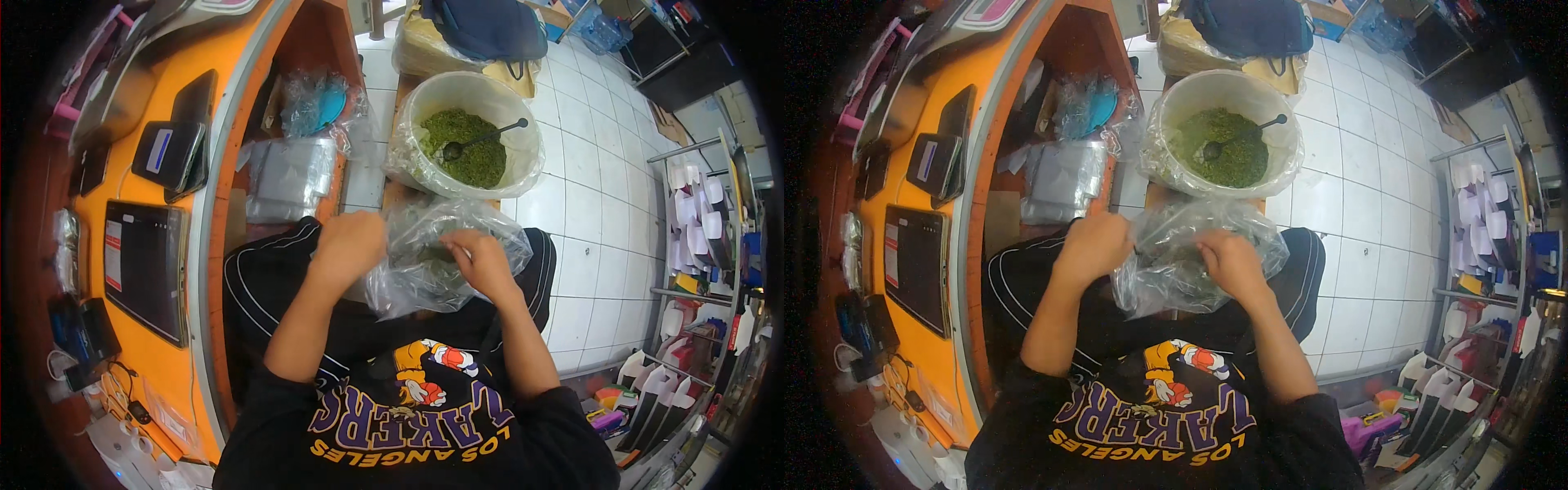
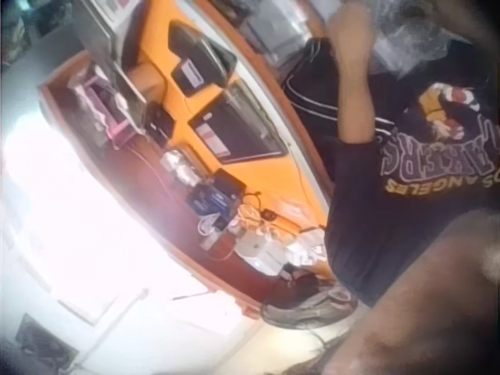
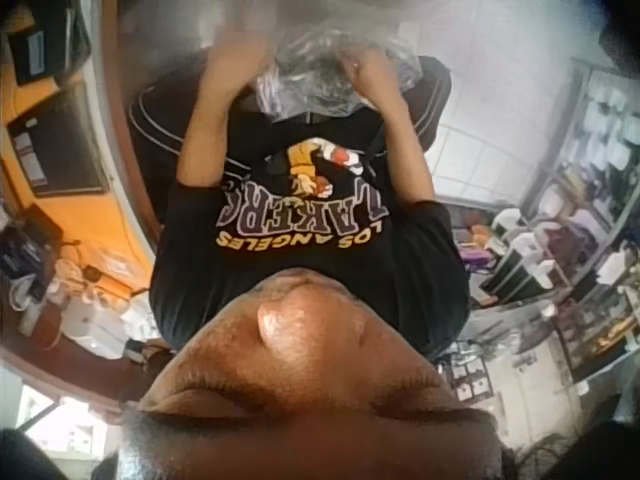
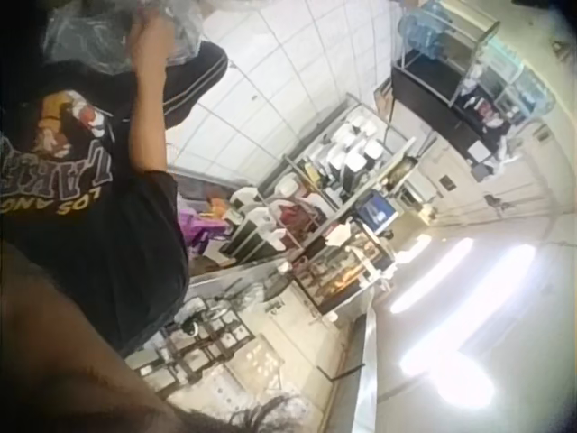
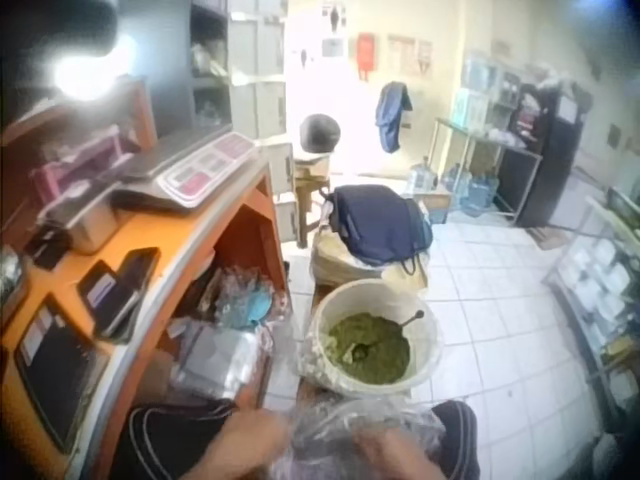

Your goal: The person scoops green leafy material from a large white bucket into small clear plastic bags using a spoon. They then seal the bags and place them into a larger plastic bag. The person also handles a small pink packet and a receipt during the process.

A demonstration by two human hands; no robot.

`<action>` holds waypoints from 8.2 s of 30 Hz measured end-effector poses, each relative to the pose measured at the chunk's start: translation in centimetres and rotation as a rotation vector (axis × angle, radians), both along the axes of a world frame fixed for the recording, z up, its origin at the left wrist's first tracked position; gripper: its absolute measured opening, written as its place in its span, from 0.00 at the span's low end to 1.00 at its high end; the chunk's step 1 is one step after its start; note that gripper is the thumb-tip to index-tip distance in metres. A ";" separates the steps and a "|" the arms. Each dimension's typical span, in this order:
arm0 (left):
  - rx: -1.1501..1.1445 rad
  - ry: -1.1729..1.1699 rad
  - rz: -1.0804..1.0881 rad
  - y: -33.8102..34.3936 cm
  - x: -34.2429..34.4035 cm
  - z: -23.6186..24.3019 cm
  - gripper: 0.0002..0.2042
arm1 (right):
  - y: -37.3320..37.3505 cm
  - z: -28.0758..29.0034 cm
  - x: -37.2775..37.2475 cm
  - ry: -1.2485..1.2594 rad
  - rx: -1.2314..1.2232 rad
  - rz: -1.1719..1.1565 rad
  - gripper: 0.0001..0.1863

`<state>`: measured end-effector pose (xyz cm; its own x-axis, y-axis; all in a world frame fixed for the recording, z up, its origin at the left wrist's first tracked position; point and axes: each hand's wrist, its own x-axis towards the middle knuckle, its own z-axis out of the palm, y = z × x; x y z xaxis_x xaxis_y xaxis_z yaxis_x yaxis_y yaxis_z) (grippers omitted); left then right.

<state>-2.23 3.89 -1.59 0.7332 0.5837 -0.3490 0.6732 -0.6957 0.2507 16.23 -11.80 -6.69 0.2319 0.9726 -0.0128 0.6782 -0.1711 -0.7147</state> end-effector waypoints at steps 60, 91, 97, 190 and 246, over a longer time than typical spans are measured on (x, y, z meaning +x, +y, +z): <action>-1.477 -1.152 0.226 -2.8 3.5 -2.4 0.05 | 1.0 9.4 -4.4 0.109 0.397 -0.175 0.12; -0.599 -0.865 -0.015 -4.9 3.1 0.3 0.08 | -0.5 7.5 -0.9 -0.180 0.321 -0.125 0.06; -0.587 -0.752 -0.095 -4.1 2.6 0.8 0.10 | -2.5 6.4 0.2 -0.222 0.367 0.246 0.13; -1.415 -0.490 -0.658 -7.3 6.4 -2.1 0.30 | 15.4 -2.5 10.0 -0.450 -0.566 0.384 0.09; -0.027 -0.860 0.081 5.3 14.2 0.1 0.25 | 12.1 15.0 11.4 -0.620 -0.110 0.001 0.07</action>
<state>11.95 9.23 -1.49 0.7054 0.6451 0.2936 0.2890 -0.6400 0.7119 27.67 0.30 8.31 0.2272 0.9736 0.0233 0.9610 -0.2203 -0.1669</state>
